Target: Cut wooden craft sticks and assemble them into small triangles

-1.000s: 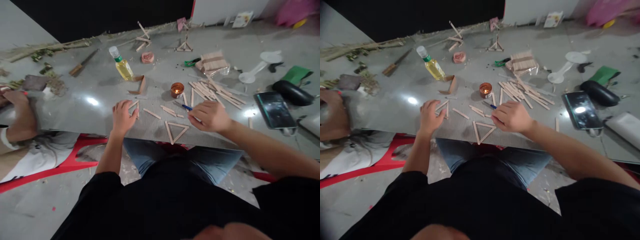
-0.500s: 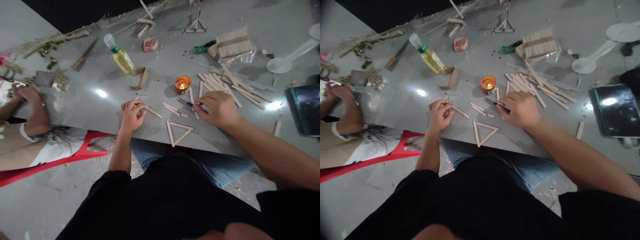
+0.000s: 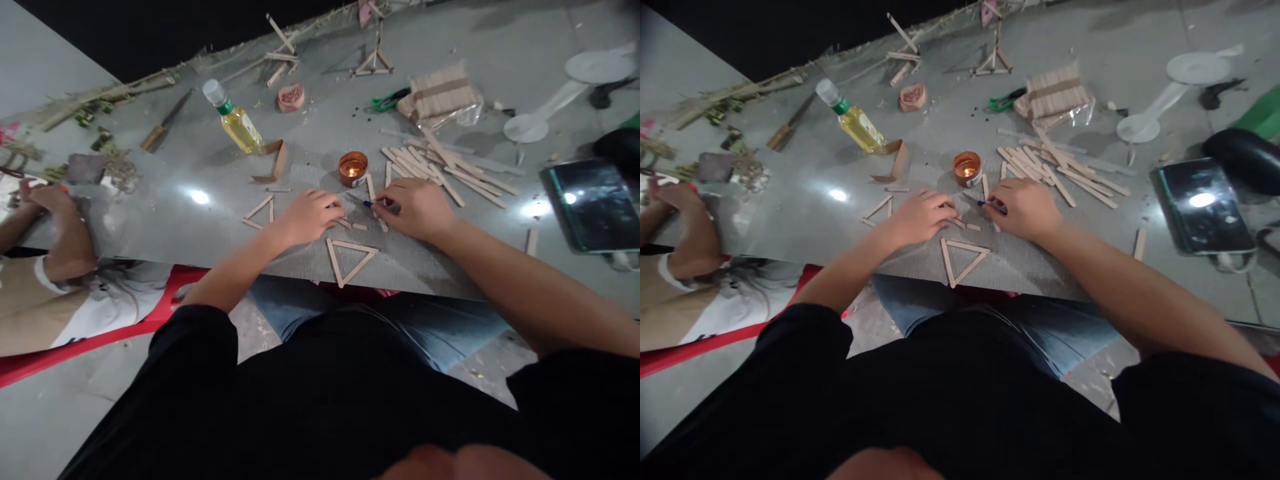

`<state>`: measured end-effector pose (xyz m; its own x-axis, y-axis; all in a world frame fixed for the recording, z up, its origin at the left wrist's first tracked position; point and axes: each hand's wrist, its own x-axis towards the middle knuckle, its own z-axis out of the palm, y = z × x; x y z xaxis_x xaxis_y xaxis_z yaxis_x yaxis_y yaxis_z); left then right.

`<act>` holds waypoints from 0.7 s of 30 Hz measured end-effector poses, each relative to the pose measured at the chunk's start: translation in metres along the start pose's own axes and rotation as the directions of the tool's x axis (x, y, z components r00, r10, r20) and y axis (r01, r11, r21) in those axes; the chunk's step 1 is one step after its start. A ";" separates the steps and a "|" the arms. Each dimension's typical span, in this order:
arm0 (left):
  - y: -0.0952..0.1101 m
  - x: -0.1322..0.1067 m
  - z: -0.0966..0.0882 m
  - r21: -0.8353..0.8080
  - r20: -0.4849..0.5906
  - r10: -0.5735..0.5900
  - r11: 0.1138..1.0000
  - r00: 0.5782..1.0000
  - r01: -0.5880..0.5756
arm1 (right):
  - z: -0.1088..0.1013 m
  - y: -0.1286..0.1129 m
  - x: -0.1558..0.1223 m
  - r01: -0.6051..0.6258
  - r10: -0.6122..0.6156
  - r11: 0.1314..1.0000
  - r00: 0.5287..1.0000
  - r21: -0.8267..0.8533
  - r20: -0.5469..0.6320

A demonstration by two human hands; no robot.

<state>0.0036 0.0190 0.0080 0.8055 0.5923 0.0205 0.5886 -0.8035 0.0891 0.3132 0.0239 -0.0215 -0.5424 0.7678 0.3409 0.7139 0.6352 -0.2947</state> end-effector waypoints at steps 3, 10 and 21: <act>-0.017 0.026 0.004 -0.039 0.042 0.089 0.995 0.995 -0.087 | -0.002 0.002 -0.001 0.021 -0.021 1.000 1.000 0.010 0.017; -0.035 0.017 0.018 -0.148 -0.025 0.076 0.986 0.997 -0.079 | -0.008 -0.004 -0.008 0.048 -0.049 0.998 0.999 0.045 0.015; -0.072 -0.025 -0.053 -0.320 0.050 -0.398 0.862 0.916 0.392 | -0.001 0.002 -0.019 0.285 -0.258 0.934 0.955 0.215 -0.144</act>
<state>-0.0622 0.0655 0.0539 0.5069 0.8594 -0.0667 0.8014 -0.4413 0.4037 0.3253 0.0110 -0.0281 -0.6383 0.5578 0.5305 0.4171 0.8298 -0.3706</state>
